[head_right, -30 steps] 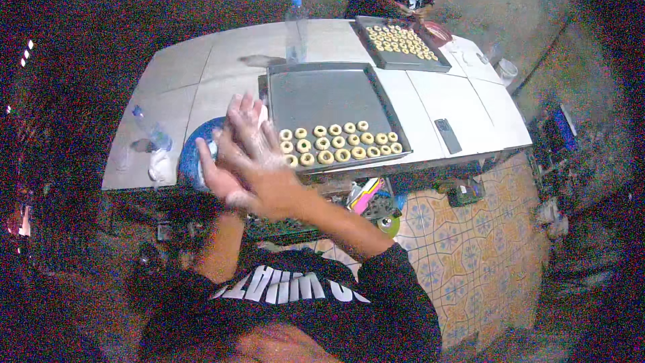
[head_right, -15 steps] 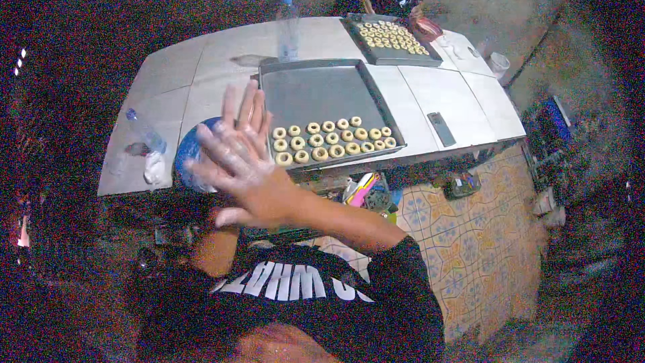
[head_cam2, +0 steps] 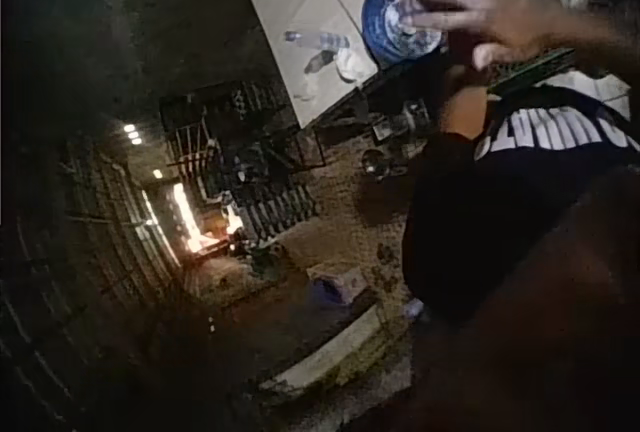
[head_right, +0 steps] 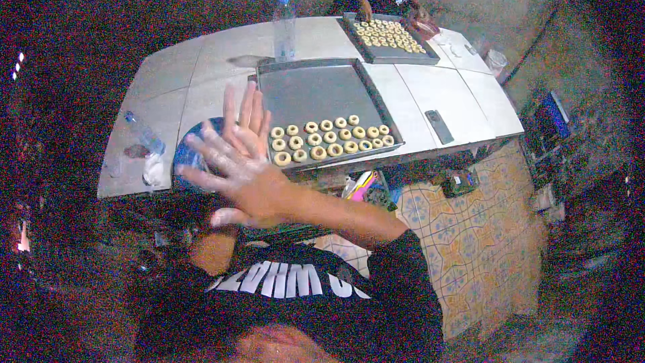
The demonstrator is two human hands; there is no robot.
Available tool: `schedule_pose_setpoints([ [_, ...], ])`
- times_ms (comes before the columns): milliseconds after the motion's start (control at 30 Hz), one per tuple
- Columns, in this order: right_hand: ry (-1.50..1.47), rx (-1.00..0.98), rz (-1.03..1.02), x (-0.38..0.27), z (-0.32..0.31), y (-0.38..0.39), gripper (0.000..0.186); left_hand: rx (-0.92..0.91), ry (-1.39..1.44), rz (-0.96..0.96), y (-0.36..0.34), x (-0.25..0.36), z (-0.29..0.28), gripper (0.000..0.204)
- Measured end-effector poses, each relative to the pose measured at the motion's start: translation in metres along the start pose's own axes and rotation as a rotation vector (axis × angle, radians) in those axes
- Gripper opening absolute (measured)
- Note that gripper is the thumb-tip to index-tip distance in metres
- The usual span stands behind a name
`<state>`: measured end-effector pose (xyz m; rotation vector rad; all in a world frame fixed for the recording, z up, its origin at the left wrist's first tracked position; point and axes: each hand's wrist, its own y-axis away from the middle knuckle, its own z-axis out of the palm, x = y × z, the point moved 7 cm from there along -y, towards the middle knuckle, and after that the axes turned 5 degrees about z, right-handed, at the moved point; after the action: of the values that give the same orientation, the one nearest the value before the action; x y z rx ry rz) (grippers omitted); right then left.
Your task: The person shapes dough into rings by hand, places the dough onto a metal tray, and rubs flour from a bowl onto their hands to shape more dough.
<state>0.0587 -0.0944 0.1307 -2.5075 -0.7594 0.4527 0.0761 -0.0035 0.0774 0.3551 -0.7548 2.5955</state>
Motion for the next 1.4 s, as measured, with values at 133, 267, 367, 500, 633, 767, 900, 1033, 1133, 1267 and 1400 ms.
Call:
schedule_pose_setpoints([
  [133,0.169,0.014,0.062,-0.001,-0.015,-0.013,0.094,-0.396,0.079,-0.061,0.022,-0.02,0.014,0.091],
  [267,0.092,0.143,0.189,0.056,-0.029,-0.011,0.093,0.071,0.08,-0.033,0.031,0.0,0.029,0.088],
  [367,-0.038,0.176,0.2,0.051,-0.021,0.007,0.089,0.091,0.266,-0.011,0.016,0.019,0.033,0.08],
  [500,0.122,-0.052,-0.042,-0.023,-0.002,0.012,0.098,-0.022,-0.095,0.022,0.009,-0.015,0.008,0.086],
  [633,0.262,0.071,0.103,0.01,-0.019,0.017,0.091,-0.415,0.522,-0.045,0.05,-0.042,0.035,0.089],
  [767,0.14,0.069,0.321,0.054,-0.024,0.033,0.087,0.043,0.237,-0.234,0.045,-0.031,0.021,0.089],
  [900,0.061,-0.084,0.087,-0.011,0.01,0.04,0.083,0.022,0.208,-0.104,0.025,-0.04,-0.023,0.085],
  [1033,0.043,-0.046,0.067,-0.01,0.011,0.029,0.085,-0.287,0.394,-0.186,0.051,-0.071,-0.01,0.078],
  [1133,0.191,0.041,0.304,0.04,-0.01,0.024,0.083,0.007,0.096,-0.077,0.068,-0.054,0.003,0.087],
  [1267,0.149,0.094,0.339,0.058,-0.001,0.04,0.081,0.06,0.353,-0.143,0.049,-0.038,0.009,0.074],
  [1400,-0.038,-0.011,0.122,0.001,0.015,0.033,0.084,0.05,0.241,-0.111,0.032,-0.05,-0.033,0.078],
])
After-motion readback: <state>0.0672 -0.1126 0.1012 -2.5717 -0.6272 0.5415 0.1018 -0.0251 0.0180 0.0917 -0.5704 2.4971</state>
